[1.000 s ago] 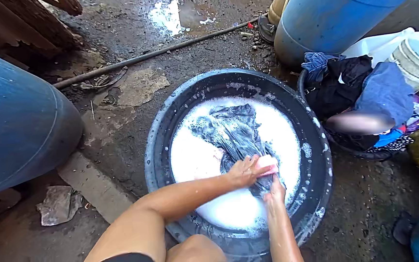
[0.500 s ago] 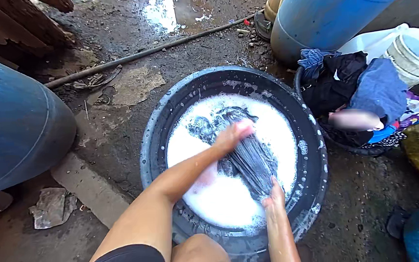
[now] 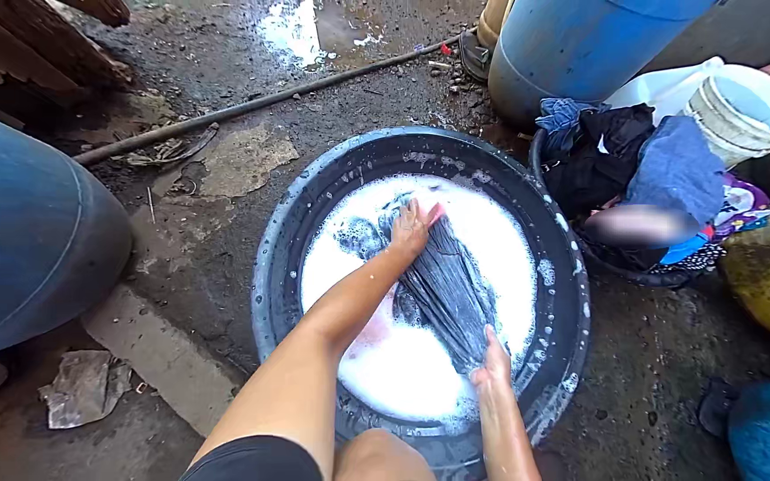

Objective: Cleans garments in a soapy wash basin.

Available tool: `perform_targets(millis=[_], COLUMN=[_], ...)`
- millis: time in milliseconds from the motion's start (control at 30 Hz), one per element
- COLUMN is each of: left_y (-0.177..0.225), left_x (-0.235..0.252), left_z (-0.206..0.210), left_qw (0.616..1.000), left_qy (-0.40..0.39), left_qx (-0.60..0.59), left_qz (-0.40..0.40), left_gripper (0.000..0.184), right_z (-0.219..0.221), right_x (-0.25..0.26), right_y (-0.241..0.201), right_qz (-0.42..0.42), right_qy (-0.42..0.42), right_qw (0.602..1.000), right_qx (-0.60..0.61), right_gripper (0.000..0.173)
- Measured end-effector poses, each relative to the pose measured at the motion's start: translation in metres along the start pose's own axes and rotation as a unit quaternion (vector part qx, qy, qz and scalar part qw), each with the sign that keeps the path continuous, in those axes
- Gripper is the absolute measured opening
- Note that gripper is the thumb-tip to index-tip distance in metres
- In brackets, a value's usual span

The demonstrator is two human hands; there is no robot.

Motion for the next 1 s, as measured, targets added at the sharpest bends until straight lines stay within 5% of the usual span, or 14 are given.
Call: perform_targets(millis=[67, 167, 333, 433, 533, 667, 733, 900, 1000], left_y=[0.031, 0.064, -0.030, 0.016, 0.064, -0.034, -0.066, -0.067, -0.050], left_x=[-0.041, -0.084, -0.010, -0.060, -0.122, -0.066, -0.040, -0.016, -0.003], left_z=[0.024, 0.035, -0.017, 0.016, 0.037, -0.016, -0.043, -0.067, -0.109], left_qw=[0.995, 0.978, 0.999, 0.998, 0.986, 1.000, 0.996, 0.960, 0.912], left_qy=[0.025, -0.082, 0.004, 0.041, -0.060, -0.003, 0.003, -0.078, 0.044], left_qx=[-0.016, -0.068, 0.013, -0.028, -0.089, 0.002, -0.034, -0.267, -0.408], left_qz=[0.093, 0.179, -0.032, 0.046, 0.128, -0.015, -0.086, -0.044, -0.010], left_gripper=[0.059, 0.058, 0.059, 0.063, 0.057, 0.053, 0.062, 0.060, 0.053], right_z=[0.000, 0.001, 0.000, 0.000, 0.000, 0.001, 0.001, -0.009, -0.007], right_x=[0.001, 0.004, 0.002, 0.006, 0.012, -0.001, -0.004, -0.014, 0.002], right_y=[0.001, -0.002, -0.001, 0.000, -0.004, -0.017, -0.022, -0.063, -0.089], right_qz=[0.002, -0.005, -0.004, -0.006, -0.012, -0.027, -0.034, -0.060, -0.131], right_qy=[0.000, 0.001, 0.008, -0.006, -0.005, -0.025, -0.072, -0.348, -0.436], right_qw=[1.000, 1.000, 1.000, 1.000, 1.000, 0.999, 0.997, 0.931, 0.866], right_qx=[0.003, 0.017, 0.013, 0.012, 0.015, 0.010, 0.014, 0.089, 0.206], right_gripper=[0.043, 0.042, 0.042, 0.043, 0.041, 0.042, 0.038, 0.025, 0.056])
Point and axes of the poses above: each hand's wrist, its own x-axis towards the middle knuckle, its own z-axis out of the palm, y = z × x, the point moved 3 cm from there along x, towards the middle knuckle, and after that the axes turned 6 degrees about z, right-handed, at the moved point
